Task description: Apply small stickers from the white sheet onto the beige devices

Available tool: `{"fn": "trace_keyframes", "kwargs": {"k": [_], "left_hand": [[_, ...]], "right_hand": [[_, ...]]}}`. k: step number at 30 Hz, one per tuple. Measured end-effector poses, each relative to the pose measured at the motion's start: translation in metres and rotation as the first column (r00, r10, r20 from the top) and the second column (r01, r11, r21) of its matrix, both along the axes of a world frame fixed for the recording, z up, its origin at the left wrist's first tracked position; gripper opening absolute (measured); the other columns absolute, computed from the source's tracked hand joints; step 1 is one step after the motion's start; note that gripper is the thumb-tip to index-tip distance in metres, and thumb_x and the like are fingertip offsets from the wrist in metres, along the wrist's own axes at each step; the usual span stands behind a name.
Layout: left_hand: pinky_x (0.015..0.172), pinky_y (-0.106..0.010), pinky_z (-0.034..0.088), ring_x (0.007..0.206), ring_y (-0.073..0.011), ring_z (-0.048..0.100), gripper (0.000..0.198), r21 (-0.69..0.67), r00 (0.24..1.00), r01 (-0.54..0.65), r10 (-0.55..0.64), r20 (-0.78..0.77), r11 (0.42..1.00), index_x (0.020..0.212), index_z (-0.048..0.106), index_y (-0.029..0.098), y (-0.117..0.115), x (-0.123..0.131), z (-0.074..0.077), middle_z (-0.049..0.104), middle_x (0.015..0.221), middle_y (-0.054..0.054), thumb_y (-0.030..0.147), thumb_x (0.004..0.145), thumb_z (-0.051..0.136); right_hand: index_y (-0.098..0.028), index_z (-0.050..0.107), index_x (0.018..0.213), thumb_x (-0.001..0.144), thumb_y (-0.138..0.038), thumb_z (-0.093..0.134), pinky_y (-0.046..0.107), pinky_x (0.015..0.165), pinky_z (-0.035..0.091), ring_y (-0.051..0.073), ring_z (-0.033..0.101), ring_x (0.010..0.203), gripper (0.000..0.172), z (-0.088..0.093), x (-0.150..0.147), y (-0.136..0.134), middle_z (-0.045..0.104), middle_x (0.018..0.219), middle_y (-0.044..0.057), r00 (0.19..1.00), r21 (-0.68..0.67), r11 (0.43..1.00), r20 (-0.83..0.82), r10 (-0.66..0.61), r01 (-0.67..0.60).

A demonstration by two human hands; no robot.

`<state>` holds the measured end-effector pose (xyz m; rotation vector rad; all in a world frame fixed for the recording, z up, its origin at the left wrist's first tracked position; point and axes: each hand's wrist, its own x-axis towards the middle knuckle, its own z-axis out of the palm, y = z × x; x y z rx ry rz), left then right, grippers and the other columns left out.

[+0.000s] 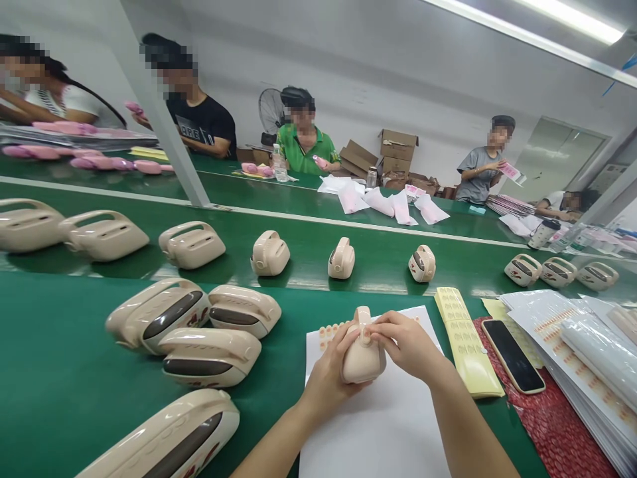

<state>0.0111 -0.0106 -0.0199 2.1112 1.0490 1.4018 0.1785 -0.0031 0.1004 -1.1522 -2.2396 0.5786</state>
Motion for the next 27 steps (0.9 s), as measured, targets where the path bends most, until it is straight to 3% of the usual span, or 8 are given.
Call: {"fn": "trace_keyframes", "kwargs": {"k": [5, 8, 10, 13, 16, 20, 24, 27], "left_hand": [[0.089, -0.050, 0.045, 0.126, -0.0351, 0.035, 0.081, 0.069, 0.995, -0.025, 0.031, -0.094, 0.997, 0.134, 0.020, 0.032, 0.000, 0.000, 0.003, 0.037, 0.138, -0.015, 0.023, 0.069, 0.067], [0.090, -0.050, 0.043, 0.126, -0.0352, 0.035, 0.081, 0.126, 0.995, 0.006, 0.007, -0.100, 0.992, 0.135, 0.017, 0.034, 0.000, 0.000, 0.006, 0.033, 0.141, -0.015, 0.021, 0.070, 0.065], [0.089, -0.048, 0.044, 0.126, -0.0343, 0.036, 0.082, 0.156, 0.995, 0.056, -0.041, -0.096, 0.986, 0.135, 0.016, 0.035, 0.000, -0.001, 0.007, 0.029, 0.143, -0.014, 0.019, 0.071, 0.064], [0.087, -0.044, 0.046, 0.124, -0.0323, 0.040, 0.083, 0.158, 0.991, 0.121, -0.110, -0.076, 0.980, 0.135, 0.014, 0.037, -0.001, -0.001, 0.009, 0.026, 0.144, -0.013, 0.019, 0.071, 0.064], [0.085, -0.043, 0.047, 0.122, -0.0317, 0.042, 0.085, 0.125, 0.988, 0.148, -0.141, -0.066, 0.981, 0.135, 0.013, 0.040, -0.003, 0.000, 0.010, 0.026, 0.143, -0.012, 0.019, 0.070, 0.065], [0.088, -0.045, 0.045, 0.122, -0.0330, 0.042, 0.083, 0.018, 0.982, 0.186, -0.186, -0.028, 0.982, 0.131, 0.022, 0.041, -0.009, 0.004, 0.011, 0.032, 0.140, -0.011, 0.018, 0.065, 0.069], [0.098, -0.053, 0.034, 0.125, -0.0363, 0.036, 0.086, -0.209, 0.952, 0.189, -0.127, 0.277, 0.959, 0.127, 0.033, 0.035, -0.019, 0.003, 0.018, 0.045, 0.131, -0.010, 0.031, 0.055, 0.079], [0.100, -0.053, 0.031, 0.128, -0.0380, 0.030, 0.099, -0.364, 0.885, 0.198, -0.006, 0.466, 0.910, 0.129, 0.035, 0.032, -0.023, 0.002, 0.023, 0.039, 0.137, -0.010, 0.045, 0.043, 0.082]], "right_hand": [[-0.023, 0.056, 0.115, 0.084, -0.025, 0.047, 0.041, 0.093, 0.041, 0.024, 0.050, 0.111, 0.033, 0.007, 0.003, -0.006, 0.056, 0.119, 0.009, 0.995, -0.088, 0.996, 0.100, 0.014, -0.005], [-0.024, 0.034, 0.134, 0.073, -0.034, 0.062, 0.045, 0.104, 0.029, 0.027, 0.029, 0.130, 0.067, 0.001, 0.003, 0.001, 0.031, 0.142, 0.010, 0.999, -0.237, 0.972, -0.031, -0.015, 0.007], [-0.025, 0.033, 0.133, 0.068, -0.039, 0.066, 0.043, 0.105, 0.026, 0.026, 0.025, 0.131, 0.074, -0.006, 0.002, 0.008, 0.027, 0.143, 0.009, 0.987, -0.355, 0.933, -0.160, 0.001, -0.059], [-0.025, 0.040, 0.121, 0.060, -0.039, 0.070, 0.040, 0.100, 0.032, 0.023, 0.039, 0.119, 0.070, -0.015, -0.003, 0.015, 0.039, 0.128, 0.007, 0.939, -0.482, 0.859, -0.344, -0.006, -0.171], [-0.025, 0.045, 0.107, 0.053, -0.039, 0.072, 0.036, 0.088, 0.040, 0.021, 0.046, 0.104, 0.061, -0.020, -0.007, 0.019, 0.046, 0.110, 0.003, 0.893, -0.541, 0.827, -0.434, -0.120, -0.151], [-0.024, 0.048, 0.095, 0.062, -0.046, 0.065, 0.028, 0.068, 0.040, 0.015, 0.049, 0.079, 0.043, -0.026, -0.004, 0.026, 0.049, 0.088, 0.000, 0.849, -0.602, 0.781, -0.491, -0.196, -0.168], [-0.020, 0.050, 0.078, 0.065, -0.052, 0.060, 0.024, 0.059, 0.035, 0.010, 0.044, 0.063, 0.036, -0.035, 0.008, 0.034, 0.048, 0.072, -0.003, 0.874, -0.606, 0.768, -0.466, -0.136, -0.204], [-0.020, 0.043, 0.065, 0.061, -0.052, 0.062, 0.022, 0.045, 0.027, 0.007, 0.035, 0.046, 0.037, -0.040, 0.016, 0.040, 0.043, 0.054, -0.007, 0.891, -0.686, 0.704, -0.417, -0.178, -0.181]]}}
